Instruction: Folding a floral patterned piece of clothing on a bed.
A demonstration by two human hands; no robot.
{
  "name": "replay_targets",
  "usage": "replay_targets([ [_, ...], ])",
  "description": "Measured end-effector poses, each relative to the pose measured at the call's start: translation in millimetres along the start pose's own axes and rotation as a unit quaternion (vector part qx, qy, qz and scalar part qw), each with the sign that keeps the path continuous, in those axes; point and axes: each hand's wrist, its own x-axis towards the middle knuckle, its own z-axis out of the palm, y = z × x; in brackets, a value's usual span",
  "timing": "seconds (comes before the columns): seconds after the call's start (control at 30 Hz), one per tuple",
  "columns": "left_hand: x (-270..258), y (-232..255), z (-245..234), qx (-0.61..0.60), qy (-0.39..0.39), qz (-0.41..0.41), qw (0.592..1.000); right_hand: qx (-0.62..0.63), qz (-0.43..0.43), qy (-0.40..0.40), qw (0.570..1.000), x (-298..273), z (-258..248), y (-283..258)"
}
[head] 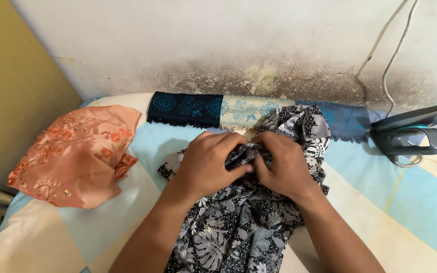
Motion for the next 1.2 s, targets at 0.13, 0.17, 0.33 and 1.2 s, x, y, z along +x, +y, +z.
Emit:
replay_targets([
  [0.13, -2.8, -2.7, 3.7, 0.001, 0.049, 0.032, 0.998, 0.008, 0.013, 0.006, 1.000, 0.5, 0.6, -1.4],
  [0.17, -2.3, -2.4, 2.6, -0.013, 0.061, 0.034, 0.997, 0.010, 0.011, 0.008, 1.000, 1.0, 0.3, -1.6],
  [0.33, -1.6, -4.5, -3.5, -0.022, 0.104, 0.031, 0.994, -0.003, 0.003, 0.005, 1.000, 2.5, -2.4, -2.0],
  [1.2, -38.0, -63.5, -65.2, -0.152, 0.457, -0.084, 0.872, -0.166, 0.089, -0.140, 0.972, 3.0, -52.6, 60.4],
])
